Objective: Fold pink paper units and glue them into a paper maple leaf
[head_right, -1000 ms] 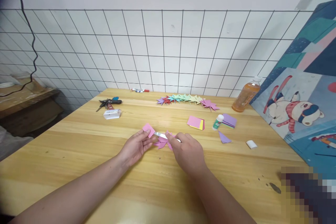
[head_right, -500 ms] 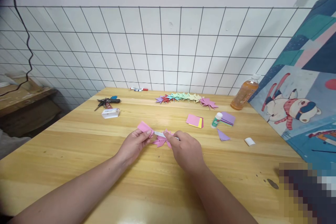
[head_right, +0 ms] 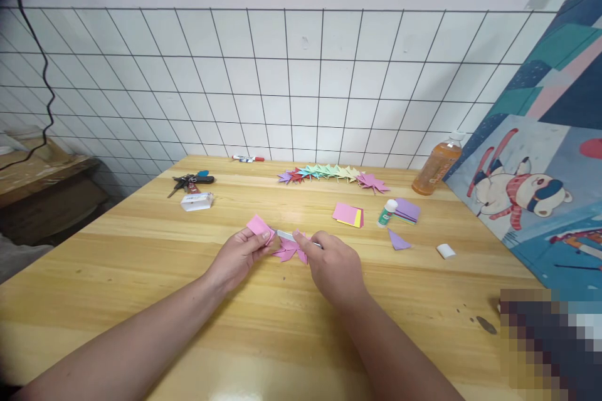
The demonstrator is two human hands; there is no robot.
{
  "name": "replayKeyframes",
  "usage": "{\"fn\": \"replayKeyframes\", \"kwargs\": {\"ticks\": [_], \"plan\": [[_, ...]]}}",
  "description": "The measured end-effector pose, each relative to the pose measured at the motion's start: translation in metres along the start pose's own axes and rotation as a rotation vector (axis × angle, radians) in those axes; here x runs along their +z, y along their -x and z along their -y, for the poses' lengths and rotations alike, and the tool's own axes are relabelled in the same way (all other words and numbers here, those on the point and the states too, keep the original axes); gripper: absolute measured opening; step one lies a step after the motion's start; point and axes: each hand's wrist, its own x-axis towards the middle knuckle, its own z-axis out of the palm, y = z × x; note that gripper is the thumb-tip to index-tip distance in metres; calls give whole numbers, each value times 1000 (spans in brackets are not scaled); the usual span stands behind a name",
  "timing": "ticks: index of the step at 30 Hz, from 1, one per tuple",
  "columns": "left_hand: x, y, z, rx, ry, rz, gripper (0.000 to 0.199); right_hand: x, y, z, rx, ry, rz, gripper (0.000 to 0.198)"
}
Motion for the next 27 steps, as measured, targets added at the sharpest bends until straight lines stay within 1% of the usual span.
{"fn": "replayKeyframes", "kwargs": {"ticks": [2, 8, 12, 20, 22, 27], "plan": [[1, 1, 0, -8, 8, 12, 18, 0, 0, -1, -14, -9, -9, 44], [-2, -2, 6, -40, 23, -66, 17, 1, 1, -3, -26, -20, -33, 42], [-3, -4, 6, -33, 13, -71, 17, 1, 1, -4, -36, -24, -19, 42], [-3, -1, 9, -44, -88, 7, 21, 1, 0, 1, -6, -22, 7, 36], [-2, -1, 9, -49, -76, 4, 21, 0, 0, 3, 2, -18, 22, 36], [-1, 0, 5, -38, 39, -32, 17, -1, 0, 4, 11, -23, 38, 38]]}}
